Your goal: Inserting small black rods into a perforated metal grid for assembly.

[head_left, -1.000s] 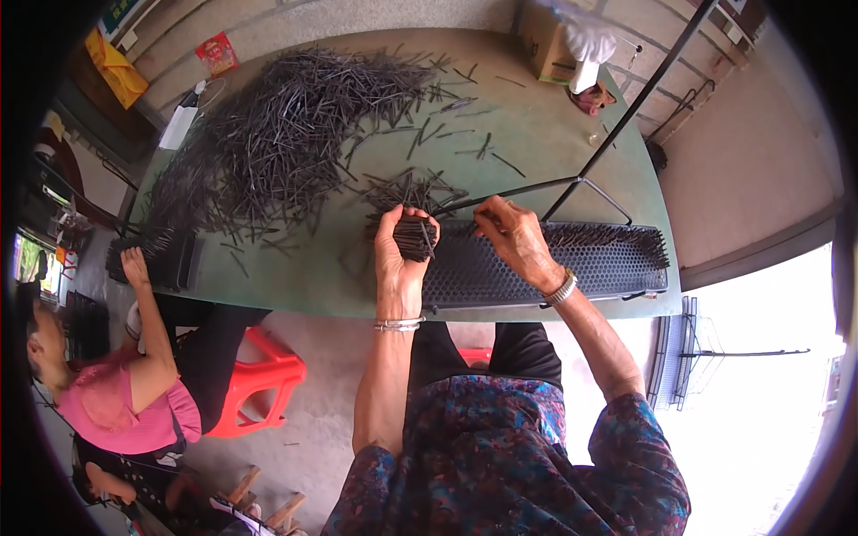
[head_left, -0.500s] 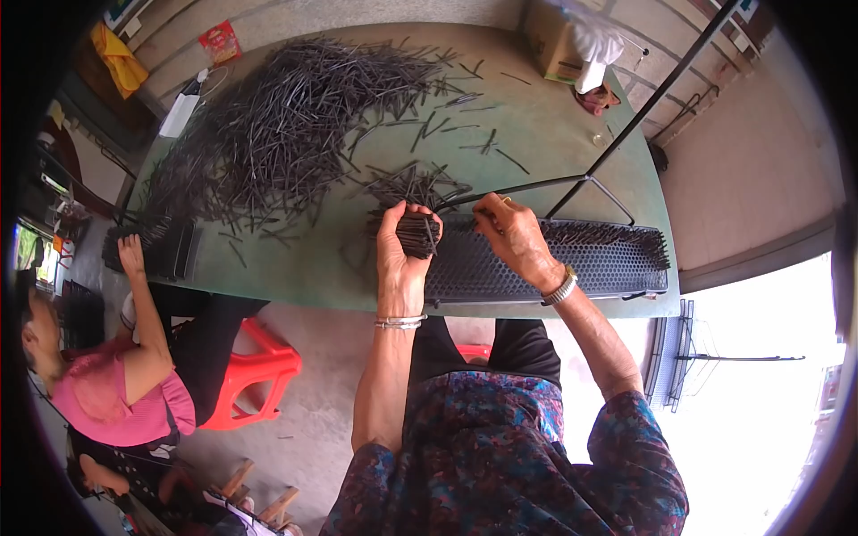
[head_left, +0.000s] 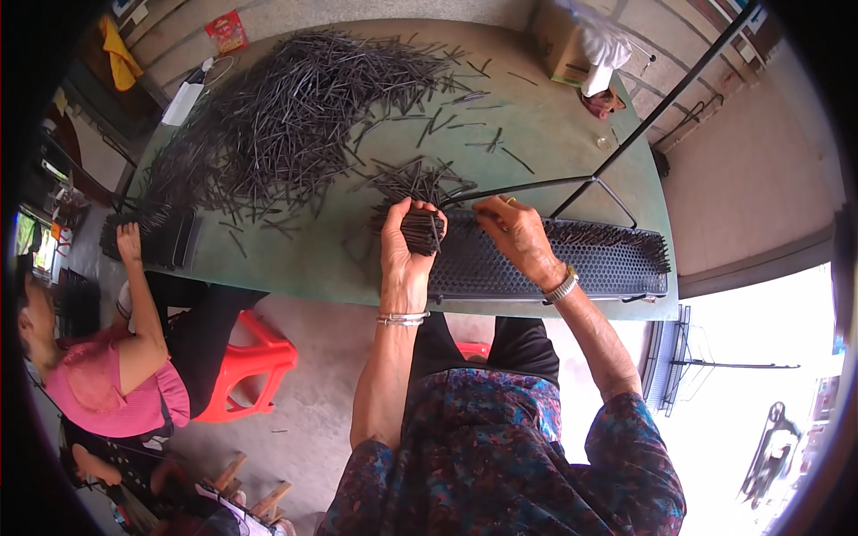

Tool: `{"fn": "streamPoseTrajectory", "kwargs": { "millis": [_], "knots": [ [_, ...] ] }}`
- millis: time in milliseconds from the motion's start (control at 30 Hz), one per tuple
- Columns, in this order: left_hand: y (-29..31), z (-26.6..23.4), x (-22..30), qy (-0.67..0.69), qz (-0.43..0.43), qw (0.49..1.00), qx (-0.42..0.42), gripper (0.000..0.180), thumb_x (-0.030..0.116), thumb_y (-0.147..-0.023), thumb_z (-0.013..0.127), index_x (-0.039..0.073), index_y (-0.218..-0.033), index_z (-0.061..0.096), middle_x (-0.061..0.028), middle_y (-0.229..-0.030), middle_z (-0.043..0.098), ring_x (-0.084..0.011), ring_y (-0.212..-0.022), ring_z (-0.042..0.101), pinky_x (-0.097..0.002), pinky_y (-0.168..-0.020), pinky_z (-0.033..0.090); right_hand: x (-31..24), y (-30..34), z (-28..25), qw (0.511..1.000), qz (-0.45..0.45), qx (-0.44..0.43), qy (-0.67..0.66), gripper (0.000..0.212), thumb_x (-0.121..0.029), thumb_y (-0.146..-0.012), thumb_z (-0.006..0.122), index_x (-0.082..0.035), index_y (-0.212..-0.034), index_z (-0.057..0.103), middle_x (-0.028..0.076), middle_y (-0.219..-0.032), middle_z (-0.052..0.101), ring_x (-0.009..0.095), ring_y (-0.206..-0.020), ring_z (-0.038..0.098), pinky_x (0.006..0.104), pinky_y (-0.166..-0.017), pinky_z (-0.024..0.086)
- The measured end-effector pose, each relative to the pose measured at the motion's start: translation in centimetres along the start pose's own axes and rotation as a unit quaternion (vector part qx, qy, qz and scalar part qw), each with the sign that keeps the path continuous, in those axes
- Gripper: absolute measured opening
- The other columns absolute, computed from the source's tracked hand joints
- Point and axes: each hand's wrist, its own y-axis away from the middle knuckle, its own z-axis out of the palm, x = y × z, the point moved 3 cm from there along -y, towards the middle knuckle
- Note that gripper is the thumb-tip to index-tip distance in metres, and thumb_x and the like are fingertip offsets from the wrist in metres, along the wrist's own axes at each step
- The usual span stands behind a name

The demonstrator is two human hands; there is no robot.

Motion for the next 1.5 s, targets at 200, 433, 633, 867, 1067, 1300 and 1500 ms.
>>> {"fn": "streamPoseTrajectory", "kwargs": {
  "millis": [200,433,633,867,1067,1300,1500],
  "knots": [
    [-0.2,0.1,0.0,0.006,-0.007,1.000,-0.002,0.013,0.011,-0.086,0.066,0.001,-0.083,0.059,-0.0093,-0.080,0.062,-0.0228,-0.076,0.062,-0.0417,-0.075,0.055,-0.4,0.3,-0.5,0.995,-0.024,0.065,0.067,0.017,-0.008,-0.084,0.068,-0.005,-0.101,0.069,0.012,-0.081,0.062,0.028,-0.070,0.062,0.0369,-0.065,0.049],
    [-0.2,0.3,-0.3,0.001,-0.004,1.000,-0.007,0.013,0.011,-0.086,0.067,0.001,-0.082,0.059,-0.0096,-0.079,0.062,-0.0235,-0.077,0.062,-0.0426,-0.075,0.055,0.1,0.8,-0.5,0.989,0.035,0.074,0.120,0.015,-0.012,-0.084,0.068,-0.007,-0.098,0.071,0.010,-0.081,0.062,0.028,-0.071,0.062,0.0366,-0.064,0.049],
    [-0.4,0.0,-0.4,0.012,-0.010,1.000,0.006,0.012,0.010,-0.086,0.067,0.001,-0.082,0.059,-0.0092,-0.079,0.062,-0.0231,-0.076,0.062,-0.0430,-0.075,0.055,-0.7,0.6,0.1,0.988,-0.010,0.061,0.139,0.014,-0.013,-0.084,0.068,-0.008,-0.097,0.070,0.010,-0.081,0.062,0.030,-0.074,0.063,0.0383,-0.064,0.049],
    [-0.3,0.3,-0.8,-0.013,0.003,1.000,0.012,0.013,0.012,-0.086,0.066,0.002,-0.083,0.059,-0.0085,-0.079,0.062,-0.0226,-0.075,0.062,-0.0417,-0.073,0.055,0.2,-0.1,0.4,0.971,0.036,0.036,0.233,0.017,-0.023,-0.086,0.067,-0.010,-0.096,0.071,0.009,-0.084,0.063,0.031,-0.074,0.064,0.0392,-0.063,0.050],
    [-0.5,0.1,-0.6,-0.004,-0.006,1.000,-0.001,0.012,0.010,-0.085,0.068,0.002,-0.083,0.059,-0.0088,-0.080,0.062,-0.0231,-0.076,0.062,-0.0430,-0.075,0.055,-1.7,0.9,-0.5,0.981,0.037,0.064,0.181,0.027,-0.027,-0.084,0.071,-0.008,-0.103,0.070,0.008,-0.081,0.061,0.025,-0.068,0.062,0.0355,-0.061,0.049],
    [0.1,0.1,-1.2,-0.077,0.034,0.996,-0.018,0.010,0.011,-0.085,0.066,0.004,-0.083,0.060,-0.0083,-0.079,0.063,-0.0230,-0.074,0.062,-0.0375,-0.072,0.055,-7.2,0.8,-0.3,0.994,0.036,0.057,-0.085,0.030,-0.013,-0.082,0.075,-0.005,-0.109,0.068,0.006,-0.080,0.060,0.015,-0.070,0.058,0.0286,-0.062,0.049],
    [0.4,-0.1,-1.9,-0.143,0.066,0.988,0.006,0.013,0.016,-0.085,0.066,0.005,-0.082,0.059,-0.0068,-0.079,0.064,-0.0212,-0.073,0.063,-0.0403,-0.072,0.056,-6.3,1.1,-0.3,0.983,0.060,0.072,-0.155,0.013,-0.004,-0.089,0.066,0.002,-0.098,0.060,0.006,-0.084,0.063,0.011,-0.075,0.062,0.0248,-0.066,0.050]
  ]
}}
